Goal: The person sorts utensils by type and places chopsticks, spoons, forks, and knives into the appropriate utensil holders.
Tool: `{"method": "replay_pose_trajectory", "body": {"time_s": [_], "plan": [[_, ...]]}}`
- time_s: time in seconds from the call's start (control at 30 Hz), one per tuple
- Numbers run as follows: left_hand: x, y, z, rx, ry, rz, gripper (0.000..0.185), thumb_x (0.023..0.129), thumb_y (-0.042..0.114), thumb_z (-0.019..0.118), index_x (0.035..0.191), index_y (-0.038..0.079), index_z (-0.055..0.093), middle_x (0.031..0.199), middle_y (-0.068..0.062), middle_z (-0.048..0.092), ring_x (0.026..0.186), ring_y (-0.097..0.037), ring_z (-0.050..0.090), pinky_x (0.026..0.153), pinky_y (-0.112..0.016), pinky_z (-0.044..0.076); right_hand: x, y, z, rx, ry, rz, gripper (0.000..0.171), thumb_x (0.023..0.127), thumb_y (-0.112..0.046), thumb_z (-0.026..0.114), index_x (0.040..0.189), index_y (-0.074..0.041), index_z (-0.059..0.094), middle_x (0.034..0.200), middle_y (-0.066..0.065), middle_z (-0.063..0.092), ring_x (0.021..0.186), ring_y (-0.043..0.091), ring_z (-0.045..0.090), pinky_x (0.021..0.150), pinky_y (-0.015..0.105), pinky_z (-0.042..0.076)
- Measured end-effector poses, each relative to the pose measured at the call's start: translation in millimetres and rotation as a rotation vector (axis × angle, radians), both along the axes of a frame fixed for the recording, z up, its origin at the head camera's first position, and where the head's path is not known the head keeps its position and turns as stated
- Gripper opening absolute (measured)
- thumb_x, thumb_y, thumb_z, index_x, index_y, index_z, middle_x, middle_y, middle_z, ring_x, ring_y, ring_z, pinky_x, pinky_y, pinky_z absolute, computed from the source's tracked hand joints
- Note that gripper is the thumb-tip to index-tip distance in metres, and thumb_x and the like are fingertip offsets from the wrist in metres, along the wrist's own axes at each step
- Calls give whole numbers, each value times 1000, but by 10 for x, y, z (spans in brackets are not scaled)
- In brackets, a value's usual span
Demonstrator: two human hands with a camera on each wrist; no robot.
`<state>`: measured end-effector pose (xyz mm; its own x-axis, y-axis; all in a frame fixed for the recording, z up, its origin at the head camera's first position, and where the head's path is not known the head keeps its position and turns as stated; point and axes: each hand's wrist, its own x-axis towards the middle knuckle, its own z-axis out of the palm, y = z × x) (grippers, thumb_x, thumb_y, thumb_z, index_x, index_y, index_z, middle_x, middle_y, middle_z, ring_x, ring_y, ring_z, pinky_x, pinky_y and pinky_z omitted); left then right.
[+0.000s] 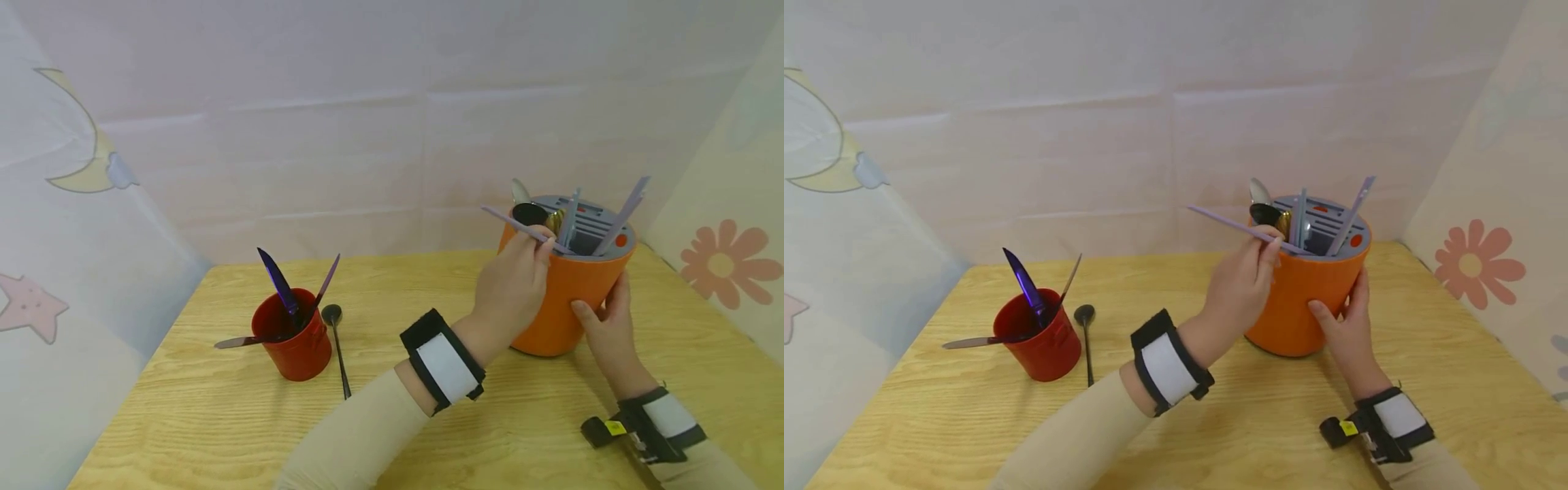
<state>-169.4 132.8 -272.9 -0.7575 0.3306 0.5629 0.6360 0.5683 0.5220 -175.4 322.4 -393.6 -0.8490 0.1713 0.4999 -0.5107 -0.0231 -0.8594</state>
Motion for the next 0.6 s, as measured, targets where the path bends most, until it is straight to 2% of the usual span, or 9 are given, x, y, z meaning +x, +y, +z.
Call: {"method": "replay_pose_trajectory", "body": {"time_s": [0.13, 0.23, 0.33, 0.43, 0.6], "plan": [[-29, 83, 40, -232, -7, 101, 27, 107, 29, 37, 119, 16, 57, 80, 7, 54, 45, -4, 40, 39, -12, 29, -7, -18, 0, -1, -1, 6, 85, 89, -15, 72, 154, -20, 18, 155, 5, 21, 138, 21, 20, 102, 14, 33], [-35, 117, 99, -333, -34, 145, 28, 106, 34, 38, 120, 17, 56, 64, 8, 47, 41, -3, 40, 37, -13, 29, -18, -38, 2, -15, 8, 17, 85, 89, -16, 72, 154, -19, 18, 154, 5, 23, 137, 22, 23, 100, 14, 36], [-26, 112, 121, -356, -66, 141, 33, 104, 37, 43, 127, 17, 54, 55, 8, 43, 37, -4, 38, 37, -15, 28, -26, -54, 7, -23, 17, 30, 84, 89, -15, 72, 154, -19, 19, 153, 6, 24, 136, 23, 24, 98, 14, 38], [-16, 46, 84, -304, -106, 112, 39, 102, 38, 47, 135, 17, 50, 52, 7, 41, 37, -5, 35, 37, -16, 26, -36, -60, 8, -28, 18, 38, 85, 89, -16, 72, 154, -19, 18, 154, 6, 23, 137, 22, 24, 98, 15, 38], [13, -149, -9, -249, -187, 98, 40, 102, 37, 49, 136, 16, 49, 53, 6, 41, 38, -7, 34, 37, -17, 27, -57, -31, 14, -22, 3, 25, 86, 87, -21, 75, 154, -19, 20, 155, 5, 22, 138, 21, 22, 101, 15, 34]]}}
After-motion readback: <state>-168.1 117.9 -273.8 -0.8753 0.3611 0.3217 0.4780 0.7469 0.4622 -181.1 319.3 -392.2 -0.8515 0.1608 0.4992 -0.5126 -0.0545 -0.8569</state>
